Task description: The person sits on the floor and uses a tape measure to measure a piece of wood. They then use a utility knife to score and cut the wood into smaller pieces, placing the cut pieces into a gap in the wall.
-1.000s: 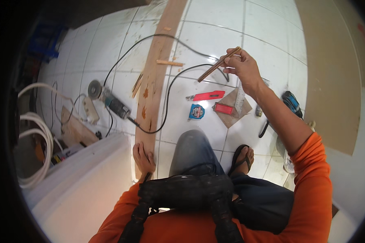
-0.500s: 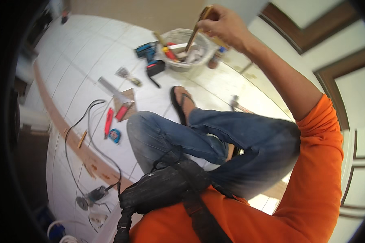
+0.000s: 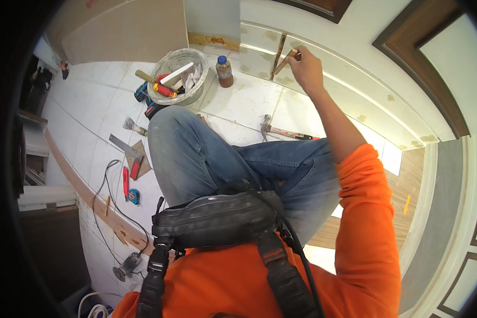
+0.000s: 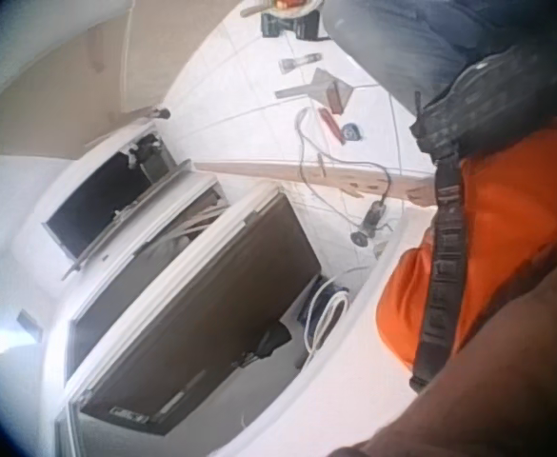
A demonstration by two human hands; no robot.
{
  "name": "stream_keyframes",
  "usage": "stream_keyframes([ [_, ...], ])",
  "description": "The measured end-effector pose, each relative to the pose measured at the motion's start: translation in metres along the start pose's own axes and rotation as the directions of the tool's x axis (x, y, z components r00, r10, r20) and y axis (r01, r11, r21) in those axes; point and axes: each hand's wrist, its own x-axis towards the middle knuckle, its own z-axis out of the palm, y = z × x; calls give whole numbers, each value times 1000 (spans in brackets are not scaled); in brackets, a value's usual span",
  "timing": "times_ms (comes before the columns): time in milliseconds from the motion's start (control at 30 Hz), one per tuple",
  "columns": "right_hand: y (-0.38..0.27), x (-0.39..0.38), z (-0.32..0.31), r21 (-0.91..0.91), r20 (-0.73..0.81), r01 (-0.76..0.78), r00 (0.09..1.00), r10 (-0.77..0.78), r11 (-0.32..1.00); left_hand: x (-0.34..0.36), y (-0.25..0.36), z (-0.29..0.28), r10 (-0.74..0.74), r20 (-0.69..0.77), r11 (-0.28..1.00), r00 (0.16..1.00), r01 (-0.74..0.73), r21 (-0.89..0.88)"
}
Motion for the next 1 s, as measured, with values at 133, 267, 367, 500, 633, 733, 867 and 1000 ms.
stream_keyframes([
  [133,9,-1,19,24,-26,7,1000,-6,1000,86,75,-21,202,-94,937,975,-220,-271],
  [267,23,10,33,-148,29,60,998,-57,987,213,279,-42,252,-52,498,966,-176,-849],
  [367,24,14,42,-255,63,75,996,-61,964,218,473,-24,628,-32,201,777,-201,-959],
  [500,17,29,68,-262,52,87,996,-76,961,189,630,77,825,475,417,306,239,-877],
  [633,21,31,84,-192,46,-38,998,48,981,130,659,159,589,795,483,145,725,-490],
  [733,29,22,90,-66,64,-138,988,142,988,111,654,185,597,802,358,-13,899,-252],
  [867,46,-9,90,77,133,-279,954,268,957,111,647,186,733,679,133,-47,988,-75],
  [1000,62,-50,93,35,265,-311,919,291,950,112,641,182,648,758,112,68,977,-183],
])
